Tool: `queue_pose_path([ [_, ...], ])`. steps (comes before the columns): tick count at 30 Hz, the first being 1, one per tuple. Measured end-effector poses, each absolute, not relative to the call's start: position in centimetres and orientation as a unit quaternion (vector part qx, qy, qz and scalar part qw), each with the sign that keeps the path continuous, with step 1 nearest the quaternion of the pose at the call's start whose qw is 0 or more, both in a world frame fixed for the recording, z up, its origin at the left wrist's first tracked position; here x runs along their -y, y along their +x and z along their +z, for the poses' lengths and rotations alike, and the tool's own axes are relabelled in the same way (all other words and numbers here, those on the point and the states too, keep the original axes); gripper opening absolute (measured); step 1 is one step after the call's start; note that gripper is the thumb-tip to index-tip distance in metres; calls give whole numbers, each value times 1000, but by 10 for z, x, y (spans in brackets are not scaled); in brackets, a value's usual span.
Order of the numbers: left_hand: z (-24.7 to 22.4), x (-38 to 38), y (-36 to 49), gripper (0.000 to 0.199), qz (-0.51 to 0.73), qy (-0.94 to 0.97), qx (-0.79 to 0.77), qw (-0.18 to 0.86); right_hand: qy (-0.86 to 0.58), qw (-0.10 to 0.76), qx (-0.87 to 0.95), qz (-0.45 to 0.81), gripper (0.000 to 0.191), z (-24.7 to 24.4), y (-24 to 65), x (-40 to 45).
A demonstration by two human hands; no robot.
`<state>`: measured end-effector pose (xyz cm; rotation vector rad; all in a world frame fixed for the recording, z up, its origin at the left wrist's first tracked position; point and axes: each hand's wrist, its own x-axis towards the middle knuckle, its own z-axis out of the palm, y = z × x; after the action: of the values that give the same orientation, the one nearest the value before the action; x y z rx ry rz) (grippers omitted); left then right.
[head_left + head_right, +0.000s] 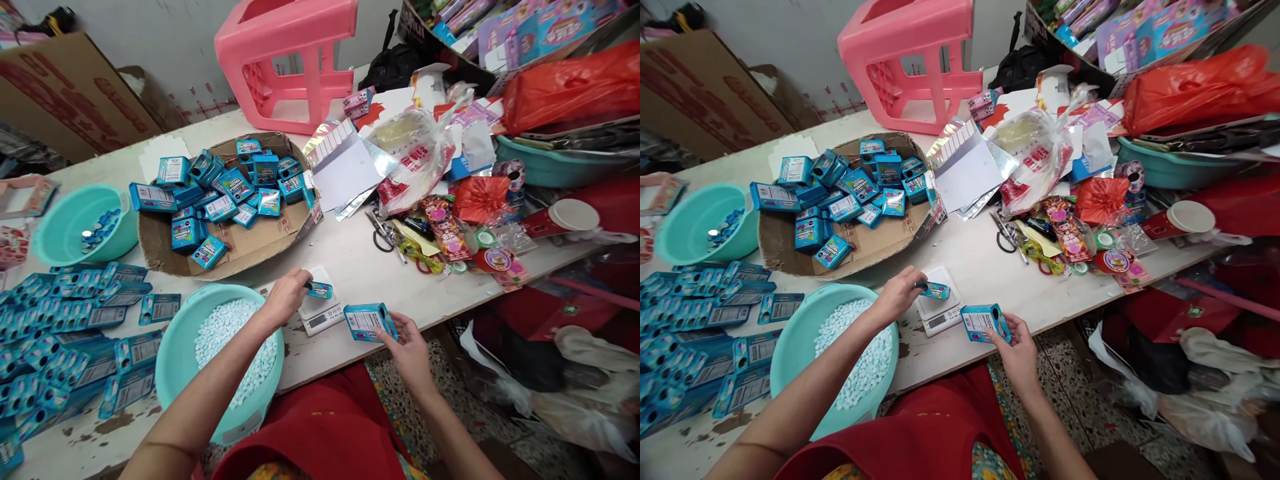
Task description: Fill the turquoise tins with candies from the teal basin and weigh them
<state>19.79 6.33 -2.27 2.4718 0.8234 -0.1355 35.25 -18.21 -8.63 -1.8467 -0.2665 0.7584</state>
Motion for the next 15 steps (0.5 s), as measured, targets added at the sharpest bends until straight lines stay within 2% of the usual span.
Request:
queue_pose_path([
  [3,-30,-54,197,11,-61,937,-285,193,-784,527,120,306,55,-81,347,177],
  [6,-34,-47,183,15,-29,932,-320,165,-788,514,138,310,55,-69,340,168],
  [9,-21,-45,141,14,111,880,-422,190,-772,530,133,326,55,-55,339,158],
  [11,-2,-41,97,14,221,822,-487,196,-734,587,85,332,52,-50,346,151],
  [13,19,-31,45,15,299,760,-552,171,-670,655,30,349,45,-55,354,139],
  [15,37,-15,-11,18,328,709,-612,124,-647,658,5,384,35,-66,353,124],
])
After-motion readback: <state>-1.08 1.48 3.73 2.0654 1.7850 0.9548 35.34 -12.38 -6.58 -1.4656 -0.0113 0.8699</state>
